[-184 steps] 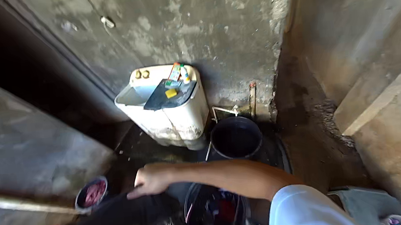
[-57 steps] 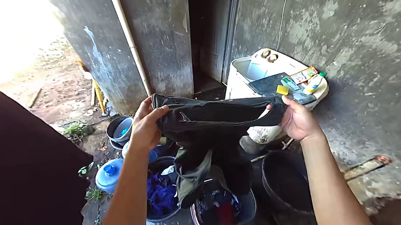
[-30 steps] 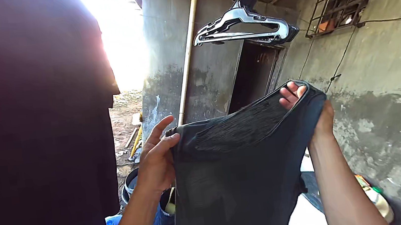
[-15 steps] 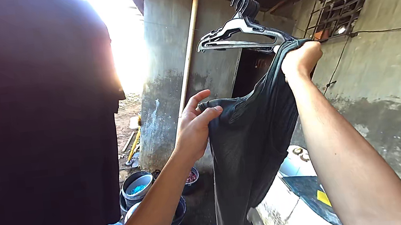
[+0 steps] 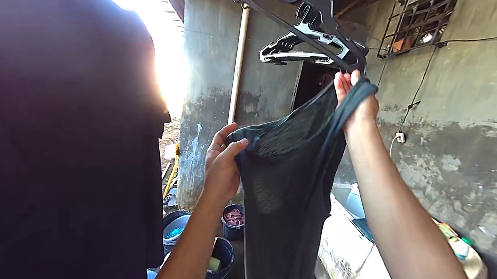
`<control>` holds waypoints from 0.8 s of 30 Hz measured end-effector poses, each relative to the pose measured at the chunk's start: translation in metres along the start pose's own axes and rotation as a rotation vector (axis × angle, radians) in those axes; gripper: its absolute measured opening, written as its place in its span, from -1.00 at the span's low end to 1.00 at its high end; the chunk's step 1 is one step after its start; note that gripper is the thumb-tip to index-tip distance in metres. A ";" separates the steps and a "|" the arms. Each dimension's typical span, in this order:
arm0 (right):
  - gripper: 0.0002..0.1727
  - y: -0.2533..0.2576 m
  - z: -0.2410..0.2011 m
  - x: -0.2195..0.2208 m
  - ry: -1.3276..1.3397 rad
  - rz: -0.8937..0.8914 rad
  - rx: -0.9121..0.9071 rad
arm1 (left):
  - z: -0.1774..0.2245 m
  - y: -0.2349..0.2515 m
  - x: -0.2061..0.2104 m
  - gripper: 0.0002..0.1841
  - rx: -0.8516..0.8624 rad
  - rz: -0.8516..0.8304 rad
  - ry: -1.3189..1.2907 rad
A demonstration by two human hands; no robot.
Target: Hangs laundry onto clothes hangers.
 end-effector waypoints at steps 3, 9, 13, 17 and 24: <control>-0.68 -0.055 -0.008 -0.079 -0.015 -0.118 0.113 | -0.004 -0.005 -0.034 -0.53 0.023 0.044 0.002; -0.58 -0.170 -0.003 -0.223 -0.374 -0.039 0.301 | -0.015 -0.046 -0.080 0.02 0.239 -0.195 0.252; -0.68 -0.207 -0.013 -0.289 -0.327 -0.115 0.583 | -0.036 -0.074 -0.088 -0.77 0.203 0.068 0.360; -0.89 -0.221 -0.023 -0.305 -0.347 -0.130 0.563 | -0.069 -0.093 -0.097 -0.76 0.097 0.141 0.348; -0.72 -0.323 -0.020 -0.310 -0.669 -0.159 0.798 | -0.115 -0.195 -0.092 -0.59 -0.113 0.044 0.167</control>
Point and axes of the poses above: each hand's wrist, its own y-axis towards the middle knuckle, its own x-axis out of the palm, z = x × y, the point moved 2 cm from there along y, towards the middle knuckle, and after that the axes turned 10 degrees about z, right-handed, at the moved point
